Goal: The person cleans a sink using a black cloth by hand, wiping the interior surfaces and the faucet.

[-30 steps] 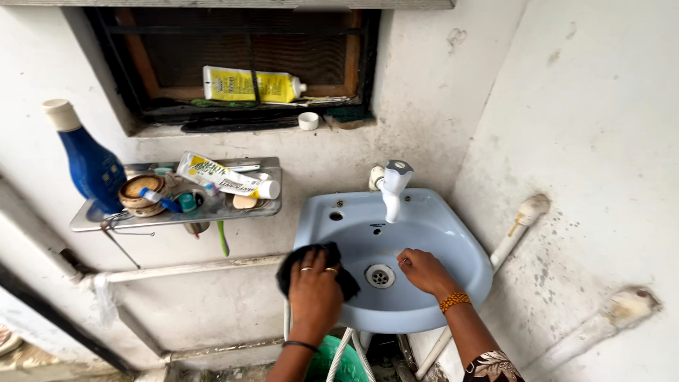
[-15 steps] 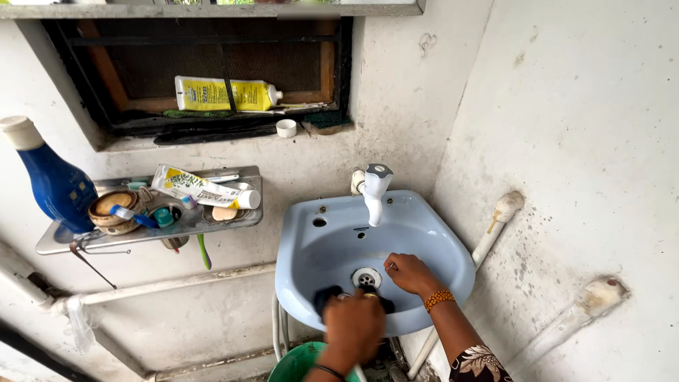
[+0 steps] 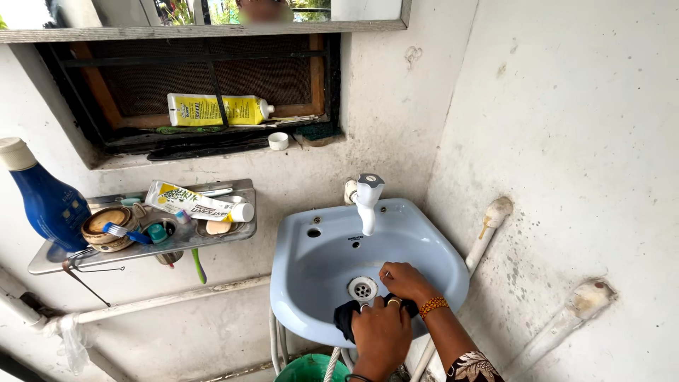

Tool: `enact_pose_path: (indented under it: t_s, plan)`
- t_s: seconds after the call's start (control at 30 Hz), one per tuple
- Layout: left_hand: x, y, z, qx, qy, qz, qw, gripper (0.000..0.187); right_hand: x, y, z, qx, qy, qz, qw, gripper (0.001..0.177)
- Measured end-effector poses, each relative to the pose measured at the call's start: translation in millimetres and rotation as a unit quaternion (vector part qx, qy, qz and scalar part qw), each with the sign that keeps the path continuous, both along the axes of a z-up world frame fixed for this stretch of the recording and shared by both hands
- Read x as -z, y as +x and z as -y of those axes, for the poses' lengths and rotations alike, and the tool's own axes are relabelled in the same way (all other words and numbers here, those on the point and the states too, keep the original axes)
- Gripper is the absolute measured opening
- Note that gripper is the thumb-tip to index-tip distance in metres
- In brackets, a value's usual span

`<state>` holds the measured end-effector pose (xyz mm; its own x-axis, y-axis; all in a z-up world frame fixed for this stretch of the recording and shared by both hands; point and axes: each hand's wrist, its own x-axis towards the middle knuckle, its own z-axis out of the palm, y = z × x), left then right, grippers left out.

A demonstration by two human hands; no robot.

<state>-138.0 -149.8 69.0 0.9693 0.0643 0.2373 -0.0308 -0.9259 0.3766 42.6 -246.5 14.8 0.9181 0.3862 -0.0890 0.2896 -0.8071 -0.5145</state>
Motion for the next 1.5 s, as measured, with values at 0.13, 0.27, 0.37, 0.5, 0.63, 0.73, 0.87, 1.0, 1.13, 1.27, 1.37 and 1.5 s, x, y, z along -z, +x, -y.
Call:
enact_pose_path:
  t_s: [0.13,0.27,0.37,0.5,0.63,0.73,0.87,1.0,1.13,1.27,1.37,1.5]
  plan:
    - [7.5,0.0,-23.9,0.047,0.022,0.004,0.999,0.033,-1.4,-1.9,2.2,0.000,-0.002,-0.002,1.000,0.024]
    - [14.7,17.6,-114.2,0.055,0.113,-0.079,0.989,0.035,-6.6,-5.7,3.2,-0.005,0.001,-0.004,1.000,0.025]
    - [16.6,18.7,-129.1,0.006,0.150,0.089,0.985,0.030,-9.0,-4.6,2.6,-0.009,-0.006,-0.002,1.000,0.025]
    - [16.6,23.5,-54.0,0.025,0.163,-0.148,0.975,0.025,-5.1,-2.3,3.2,-0.011,-0.010,0.002,1.000,0.025]
    - [4.5,3.4,-5.4,0.004,0.032,0.009,0.999,0.030,-1.2,0.6,2.0,0.002,-0.016,0.000,1.000,0.025]
    - [-3.6,-16.5,-22.1,0.049,-0.037,0.115,0.992,0.027,-1.3,1.6,4.4,-0.013,-0.012,0.016,1.000,0.026]
    - [-11.3,-32.0,-92.5,0.113,0.000,0.143,0.983,0.029,-7.3,-2.9,5.5,-0.010,-0.009,0.007,1.000,0.027]
    - [-10.7,-22.2,-127.4,0.064,0.084,0.139,0.985,0.030,-14.5,-5.5,3.5,0.002,-0.019,-0.019,1.000,0.028]
    - [3.4,15.7,-77.4,0.013,0.179,-0.183,0.966,0.040,-15.3,-6.1,2.9,0.017,-0.023,-0.039,0.999,0.031]
    - [-1.2,37.5,-37.4,0.022,-0.149,-0.191,0.970,0.066,-20.3,-8.3,2.2,-0.011,-0.041,-0.054,0.998,0.062]
    - [-26.3,39.6,-51.4,0.061,-0.339,0.083,0.935,0.064,-37.4,-18.2,-1.2,-0.044,0.066,-0.139,0.987,0.085]
    - [-58.1,29.1,-112.6,-0.131,-0.157,0.071,0.976,0.046,-56.2,-35.3,-7.5,-0.117,0.002,-0.215,0.970,0.099]
